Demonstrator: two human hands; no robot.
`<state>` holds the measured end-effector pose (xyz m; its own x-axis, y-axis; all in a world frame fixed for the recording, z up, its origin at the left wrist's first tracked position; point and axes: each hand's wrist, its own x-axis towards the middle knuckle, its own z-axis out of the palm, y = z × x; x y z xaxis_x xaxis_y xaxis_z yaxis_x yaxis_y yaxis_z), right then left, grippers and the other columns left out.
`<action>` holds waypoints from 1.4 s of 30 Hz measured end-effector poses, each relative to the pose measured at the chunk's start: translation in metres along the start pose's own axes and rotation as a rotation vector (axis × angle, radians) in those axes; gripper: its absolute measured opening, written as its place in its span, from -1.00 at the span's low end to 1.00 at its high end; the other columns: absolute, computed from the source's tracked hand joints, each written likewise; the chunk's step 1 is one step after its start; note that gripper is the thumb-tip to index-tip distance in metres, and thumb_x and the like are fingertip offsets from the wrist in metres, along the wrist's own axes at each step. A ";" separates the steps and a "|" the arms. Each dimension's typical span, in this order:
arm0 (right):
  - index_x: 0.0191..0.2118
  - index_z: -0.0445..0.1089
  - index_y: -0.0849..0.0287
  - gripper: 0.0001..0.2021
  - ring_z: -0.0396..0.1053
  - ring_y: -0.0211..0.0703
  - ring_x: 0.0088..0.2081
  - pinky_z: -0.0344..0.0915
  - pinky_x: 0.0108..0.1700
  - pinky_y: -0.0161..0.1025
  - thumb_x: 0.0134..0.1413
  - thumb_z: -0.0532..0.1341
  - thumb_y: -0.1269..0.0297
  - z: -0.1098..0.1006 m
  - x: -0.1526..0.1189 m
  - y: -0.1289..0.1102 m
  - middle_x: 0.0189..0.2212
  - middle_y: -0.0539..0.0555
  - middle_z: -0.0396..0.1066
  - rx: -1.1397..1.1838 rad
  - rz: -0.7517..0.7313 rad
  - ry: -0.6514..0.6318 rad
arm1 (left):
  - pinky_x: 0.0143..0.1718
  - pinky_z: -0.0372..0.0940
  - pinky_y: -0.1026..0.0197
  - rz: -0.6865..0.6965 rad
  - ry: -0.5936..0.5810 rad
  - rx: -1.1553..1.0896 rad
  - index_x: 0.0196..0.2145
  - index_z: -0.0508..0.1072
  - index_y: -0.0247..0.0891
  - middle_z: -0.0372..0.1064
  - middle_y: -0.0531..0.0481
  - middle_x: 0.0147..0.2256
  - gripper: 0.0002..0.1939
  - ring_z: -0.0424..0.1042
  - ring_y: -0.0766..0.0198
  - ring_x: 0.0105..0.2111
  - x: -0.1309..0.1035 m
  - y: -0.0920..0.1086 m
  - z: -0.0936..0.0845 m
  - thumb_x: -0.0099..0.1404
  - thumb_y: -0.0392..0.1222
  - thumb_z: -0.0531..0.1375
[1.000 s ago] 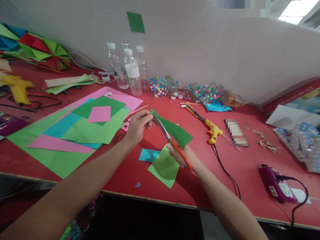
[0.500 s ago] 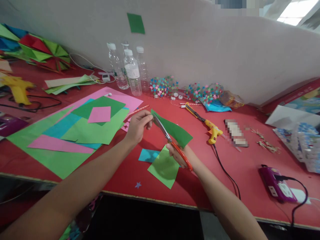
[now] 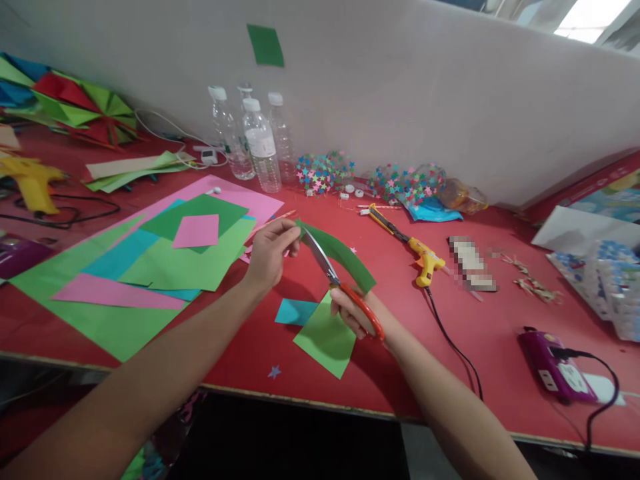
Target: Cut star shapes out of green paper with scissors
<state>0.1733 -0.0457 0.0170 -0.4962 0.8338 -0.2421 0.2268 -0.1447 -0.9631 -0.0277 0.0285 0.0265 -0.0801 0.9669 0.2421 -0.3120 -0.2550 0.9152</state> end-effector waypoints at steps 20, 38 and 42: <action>-0.43 0.32 0.22 -0.44 0.00 -0.41 -0.80 0.03 -0.66 -0.39 0.12 0.05 -0.27 0.012 -0.002 -0.008 -0.85 -0.18 0.06 -0.062 0.030 0.084 | -0.62 0.13 0.40 -0.008 -0.001 -0.063 -0.55 0.35 -0.24 0.25 0.18 -0.69 -0.84 0.20 0.50 -0.68 -0.003 -0.004 0.002 0.09 -0.21 0.26; -0.48 0.25 0.17 -0.42 -0.01 -0.41 -0.84 -0.01 -0.73 -0.41 0.06 0.05 -0.34 0.017 0.002 -0.007 -0.87 -0.20 0.00 -0.033 0.078 0.128 | -0.61 0.10 0.38 -0.031 -0.005 -0.062 -0.54 0.31 -0.23 0.22 0.19 -0.69 -0.82 0.17 0.49 -0.67 -0.008 -0.007 0.006 0.11 -0.19 0.25; -0.51 0.23 0.16 -0.40 -0.01 -0.41 -0.85 -0.02 -0.76 -0.40 -0.02 0.08 -0.39 0.020 0.002 -0.008 -0.86 -0.20 0.01 -0.017 0.104 0.164 | -0.59 0.09 0.35 -0.037 -0.005 -0.041 -0.54 0.31 -0.22 0.21 0.18 -0.68 -0.82 0.17 0.47 -0.66 -0.009 -0.008 0.006 0.12 -0.17 0.25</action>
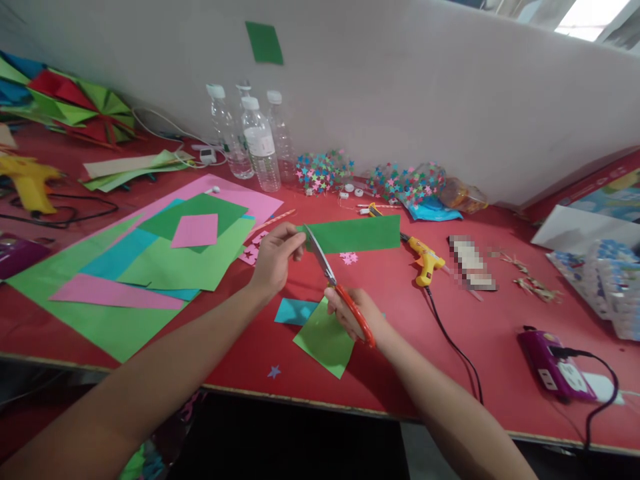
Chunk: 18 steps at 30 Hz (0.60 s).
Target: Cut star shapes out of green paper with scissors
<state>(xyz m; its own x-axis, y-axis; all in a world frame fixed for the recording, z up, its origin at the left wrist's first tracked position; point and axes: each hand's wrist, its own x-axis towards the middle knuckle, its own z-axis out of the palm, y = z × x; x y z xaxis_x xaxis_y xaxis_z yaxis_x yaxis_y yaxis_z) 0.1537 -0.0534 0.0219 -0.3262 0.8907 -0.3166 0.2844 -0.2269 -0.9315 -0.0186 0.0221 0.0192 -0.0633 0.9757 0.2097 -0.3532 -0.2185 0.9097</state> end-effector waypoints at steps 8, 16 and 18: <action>-0.51 0.21 0.15 -0.40 -0.02 -0.41 -0.85 -0.04 -0.77 -0.40 -0.03 0.09 -0.39 0.003 -0.003 -0.004 -0.86 -0.21 -0.01 0.001 0.024 0.026 | -0.39 0.11 0.29 0.088 0.038 0.082 -0.58 0.33 -0.24 0.14 0.14 -0.57 -0.81 0.14 0.41 -0.50 0.002 -0.005 -0.001 0.12 -0.23 0.25; -0.51 0.19 0.13 -0.41 -0.03 -0.42 -0.85 -0.05 -0.77 -0.39 -0.02 0.08 -0.40 0.005 -0.003 -0.005 -0.86 -0.20 0.00 -0.015 0.044 0.040 | -0.31 0.14 0.27 0.057 -0.019 -0.001 -0.53 0.33 -0.24 0.19 0.13 -0.53 -0.83 0.19 0.38 -0.45 0.003 -0.011 0.000 0.16 -0.22 0.24; -0.52 0.19 0.13 -0.40 -0.03 -0.42 -0.85 -0.04 -0.77 -0.39 -0.03 0.08 -0.41 0.005 -0.003 -0.005 -0.87 -0.20 0.01 -0.026 0.046 0.057 | -0.32 0.14 0.28 0.054 -0.024 -0.007 -0.54 0.32 -0.24 0.19 0.14 -0.55 -0.81 0.19 0.39 -0.46 0.002 -0.011 0.001 0.16 -0.22 0.24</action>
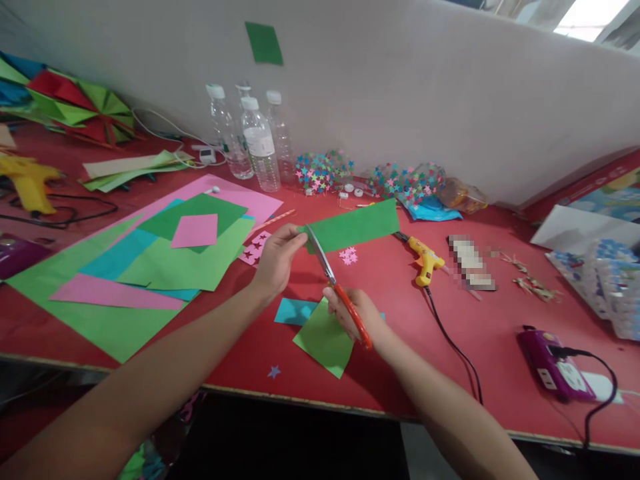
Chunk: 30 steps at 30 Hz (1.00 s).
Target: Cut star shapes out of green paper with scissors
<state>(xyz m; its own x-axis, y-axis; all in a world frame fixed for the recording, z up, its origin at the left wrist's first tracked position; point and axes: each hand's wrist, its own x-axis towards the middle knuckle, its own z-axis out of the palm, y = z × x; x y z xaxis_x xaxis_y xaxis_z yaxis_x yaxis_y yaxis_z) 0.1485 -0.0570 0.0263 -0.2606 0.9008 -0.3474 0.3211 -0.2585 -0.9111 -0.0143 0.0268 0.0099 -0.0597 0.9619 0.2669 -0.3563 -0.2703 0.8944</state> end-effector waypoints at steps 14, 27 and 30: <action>-0.51 0.19 0.12 -0.47 -0.03 -0.39 -0.85 -0.02 -0.74 -0.36 0.05 0.09 -0.31 -0.002 0.000 0.001 -0.89 -0.18 0.04 -0.043 -0.019 0.011 | -0.32 0.17 0.31 -0.007 0.008 -0.020 -0.53 0.33 -0.24 0.17 0.14 -0.53 -0.81 0.20 0.41 -0.45 0.000 -0.001 -0.002 0.16 -0.20 0.25; -0.54 0.19 0.12 -0.47 -0.03 -0.40 -0.86 -0.02 -0.74 -0.37 0.04 0.08 -0.30 -0.005 0.002 0.000 -0.90 -0.18 0.03 -0.037 -0.032 0.001 | -0.37 0.15 0.30 0.043 0.052 0.136 -0.49 0.39 -0.23 0.22 0.12 -0.52 -0.86 0.18 0.38 -0.46 0.004 0.006 -0.006 0.15 -0.16 0.24; -0.53 0.20 0.13 -0.45 -0.02 -0.40 -0.85 0.00 -0.73 -0.37 0.05 0.07 -0.32 -0.005 0.003 0.001 -0.90 -0.17 0.06 -0.035 -0.025 -0.014 | -0.37 0.16 0.29 0.066 0.078 0.168 -0.49 0.40 -0.23 0.24 0.10 -0.51 -0.88 0.20 0.37 -0.45 0.006 0.009 -0.007 0.16 -0.17 0.23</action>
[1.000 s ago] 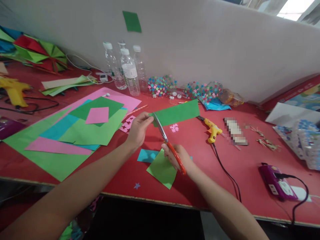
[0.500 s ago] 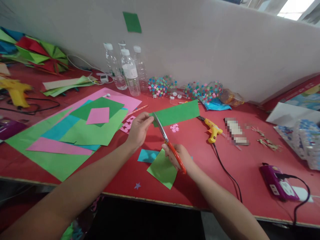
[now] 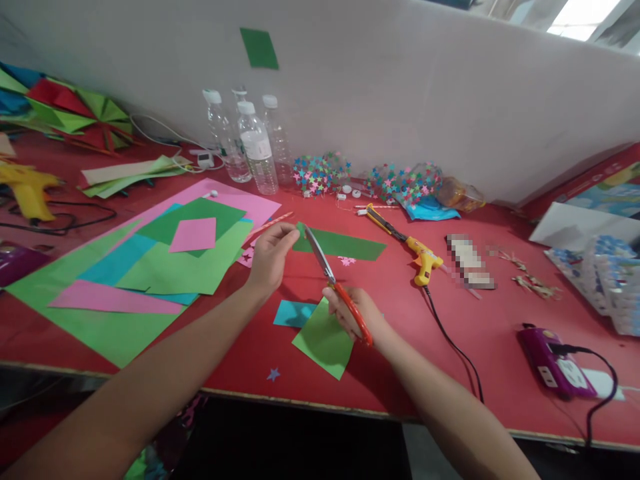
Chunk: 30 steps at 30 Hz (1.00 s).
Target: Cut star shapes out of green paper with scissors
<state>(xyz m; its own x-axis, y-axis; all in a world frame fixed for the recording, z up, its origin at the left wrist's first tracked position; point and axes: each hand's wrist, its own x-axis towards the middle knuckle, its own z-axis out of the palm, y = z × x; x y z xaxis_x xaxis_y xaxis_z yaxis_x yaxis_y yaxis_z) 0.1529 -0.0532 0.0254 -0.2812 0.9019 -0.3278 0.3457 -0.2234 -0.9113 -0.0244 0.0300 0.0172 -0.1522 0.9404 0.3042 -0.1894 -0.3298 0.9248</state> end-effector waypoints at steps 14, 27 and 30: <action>-0.52 0.20 0.12 -0.52 -0.03 -0.38 -0.82 -0.07 -0.71 -0.36 0.01 0.14 -0.25 0.005 -0.003 -0.002 -0.86 -0.18 0.04 -0.002 -0.027 0.102 | -0.15 0.23 0.27 -0.070 -0.122 -0.214 -0.43 0.50 -0.21 0.35 0.07 -0.40 -0.92 0.32 0.35 -0.31 0.002 -0.006 0.000 0.10 -0.17 0.30; -0.53 0.21 0.11 -0.52 0.00 -0.37 -0.81 -0.04 -0.72 -0.35 -0.03 0.18 -0.25 0.007 -0.003 0.000 -0.84 -0.17 0.05 0.009 -0.065 0.159 | -0.02 0.21 0.19 0.095 -0.192 0.051 -0.37 0.54 -0.17 0.35 0.00 -0.26 -0.93 0.36 0.25 -0.17 -0.003 0.000 -0.001 0.19 -0.23 0.23; -0.51 0.22 0.12 -0.53 0.01 -0.38 -0.82 -0.02 -0.73 -0.38 -0.02 0.16 -0.24 0.007 -0.004 -0.003 -0.86 -0.18 0.04 0.028 -0.032 0.127 | 0.10 0.15 0.18 0.110 -0.133 0.028 -0.28 0.55 -0.15 0.36 -0.02 -0.16 -0.86 0.35 0.23 -0.05 -0.001 -0.003 -0.003 0.23 -0.14 0.21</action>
<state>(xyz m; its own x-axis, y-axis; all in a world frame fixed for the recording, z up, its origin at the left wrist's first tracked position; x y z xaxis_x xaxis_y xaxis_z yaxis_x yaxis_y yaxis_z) 0.1470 -0.0584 0.0271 -0.1751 0.9481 -0.2655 0.3131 -0.2021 -0.9280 -0.0268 0.0300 0.0130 -0.0407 0.9022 0.4294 -0.1509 -0.4304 0.8899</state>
